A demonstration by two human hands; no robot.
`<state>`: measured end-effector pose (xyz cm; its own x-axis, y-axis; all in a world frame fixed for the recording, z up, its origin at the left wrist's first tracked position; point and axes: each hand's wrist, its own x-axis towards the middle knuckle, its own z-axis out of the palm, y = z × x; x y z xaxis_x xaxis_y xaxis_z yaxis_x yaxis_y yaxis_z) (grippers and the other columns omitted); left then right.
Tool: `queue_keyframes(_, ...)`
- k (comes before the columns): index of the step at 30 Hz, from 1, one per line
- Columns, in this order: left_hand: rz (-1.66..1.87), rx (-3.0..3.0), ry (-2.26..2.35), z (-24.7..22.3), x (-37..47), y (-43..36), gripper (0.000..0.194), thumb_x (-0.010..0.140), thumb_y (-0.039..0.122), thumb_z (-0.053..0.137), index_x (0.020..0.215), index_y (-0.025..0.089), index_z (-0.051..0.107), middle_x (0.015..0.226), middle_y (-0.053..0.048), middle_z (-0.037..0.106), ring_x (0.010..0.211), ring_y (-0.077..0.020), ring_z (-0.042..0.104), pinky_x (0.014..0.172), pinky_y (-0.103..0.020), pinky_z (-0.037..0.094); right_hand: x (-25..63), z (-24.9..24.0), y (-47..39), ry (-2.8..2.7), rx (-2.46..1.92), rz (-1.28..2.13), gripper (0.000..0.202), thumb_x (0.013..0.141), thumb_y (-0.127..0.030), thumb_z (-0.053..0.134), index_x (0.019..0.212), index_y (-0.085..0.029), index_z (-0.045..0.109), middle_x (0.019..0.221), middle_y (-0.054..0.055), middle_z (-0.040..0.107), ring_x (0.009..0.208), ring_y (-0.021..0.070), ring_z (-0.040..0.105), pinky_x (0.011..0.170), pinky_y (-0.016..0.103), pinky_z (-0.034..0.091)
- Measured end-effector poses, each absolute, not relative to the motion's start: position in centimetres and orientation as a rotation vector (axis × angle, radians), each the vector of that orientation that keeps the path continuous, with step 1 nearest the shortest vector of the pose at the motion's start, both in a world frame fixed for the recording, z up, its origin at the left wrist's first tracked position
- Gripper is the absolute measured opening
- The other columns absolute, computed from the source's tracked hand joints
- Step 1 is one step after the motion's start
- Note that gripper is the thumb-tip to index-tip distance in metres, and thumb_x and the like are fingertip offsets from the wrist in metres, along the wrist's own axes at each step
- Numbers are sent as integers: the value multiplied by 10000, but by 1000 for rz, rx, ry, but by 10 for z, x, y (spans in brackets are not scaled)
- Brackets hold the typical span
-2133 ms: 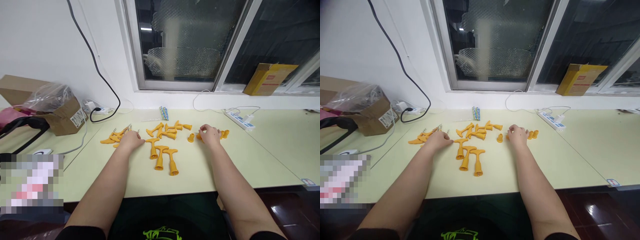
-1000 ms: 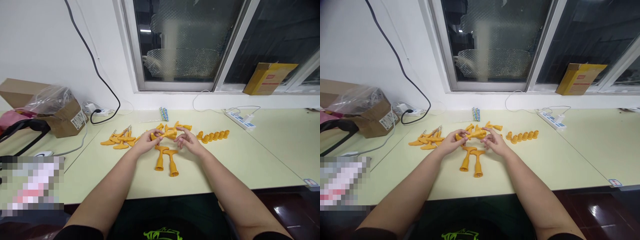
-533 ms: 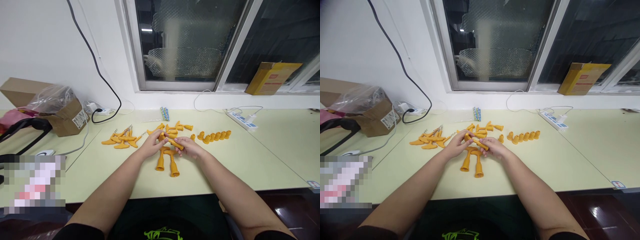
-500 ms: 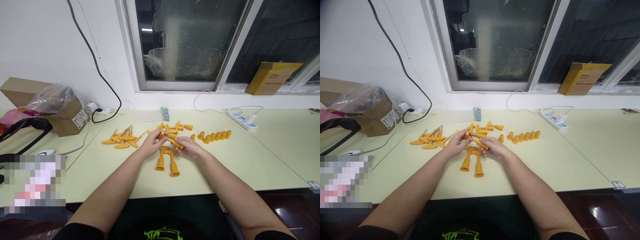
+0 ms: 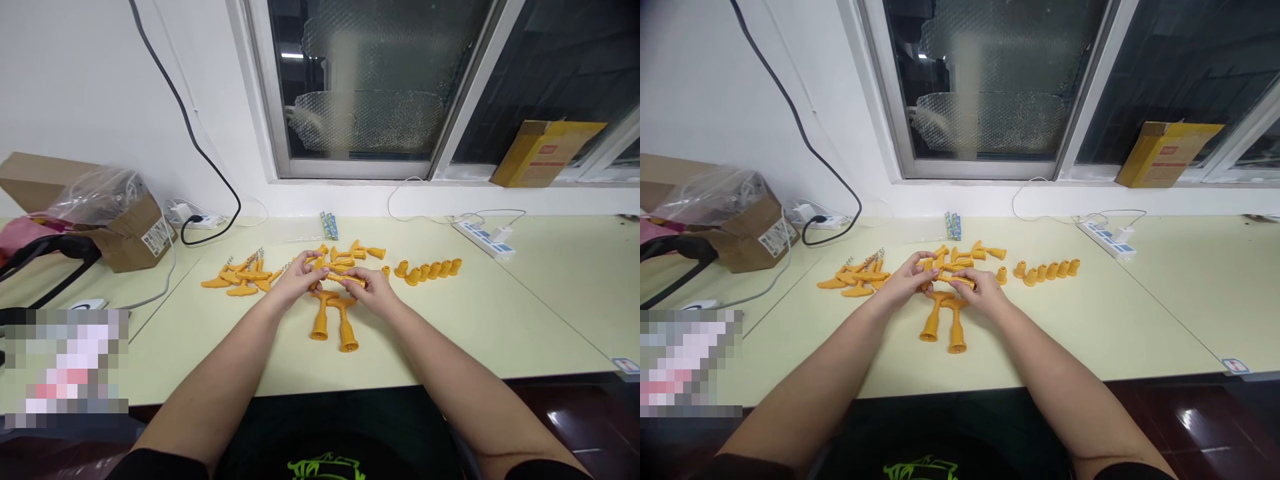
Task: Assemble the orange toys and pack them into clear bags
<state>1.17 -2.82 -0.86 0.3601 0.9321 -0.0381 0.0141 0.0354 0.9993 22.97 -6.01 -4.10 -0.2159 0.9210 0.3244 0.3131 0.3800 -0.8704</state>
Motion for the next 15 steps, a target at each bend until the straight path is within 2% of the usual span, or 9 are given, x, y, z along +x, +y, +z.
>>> queue_keyframes(2,875,1213,1030,-7,12,-28,536,755,444,813,1160,251,520,693,52,588,510,-91,568,492,-198,475,231,-40,-60,-1902,-1018,545,238,931,-434,640,1054,-238,697,856,65,723,735,220,659,703,381,540)
queue_keyframes(4,842,1058,1144,-6,11,-26,404,794,443,767,1053,230,543,625,55,558,415,-59,474,393,-145,338,233,-38,-60,-2037,-857,301,171,946,-336,628,1079,-240,677,1000,90,724,906,243,669,825,408,539)
queue_keyframes(6,812,951,1223,-5,8,-23,315,823,427,730,963,211,548,565,63,511,355,-35,379,354,-127,232,236,-37,-58,-2113,-747,150,162,956,-248,592,1107,-238,653,1047,101,701,993,244,646,880,411,529)
queue_keyframes(7,810,935,1236,-5,5,-22,295,824,411,729,942,205,553,553,63,500,350,-31,370,351,-122,221,237,-36,-57,-2127,-735,98,172,958,-220,577,1115,-238,644,1053,103,690,1004,242,637,882,407,527)
queue_keyframes(11,934,966,1200,-5,-8,-12,273,819,354,734,987,186,601,587,39,538,435,-60,515,390,-118,324,247,-32,-54,-2062,-851,-74,149,942,-238,604,1087,-245,637,1038,94,690,978,254,629,877,431,506)
queue_keyframes(15,1153,1061,1271,-4,-22,0,264,873,381,643,1041,189,578,606,24,597,465,-96,566,466,-182,457,261,-27,-52,-1908,-1022,-109,181,920,-311,651,1088,-242,650,1007,82,719,982,275,630,913,462,469)
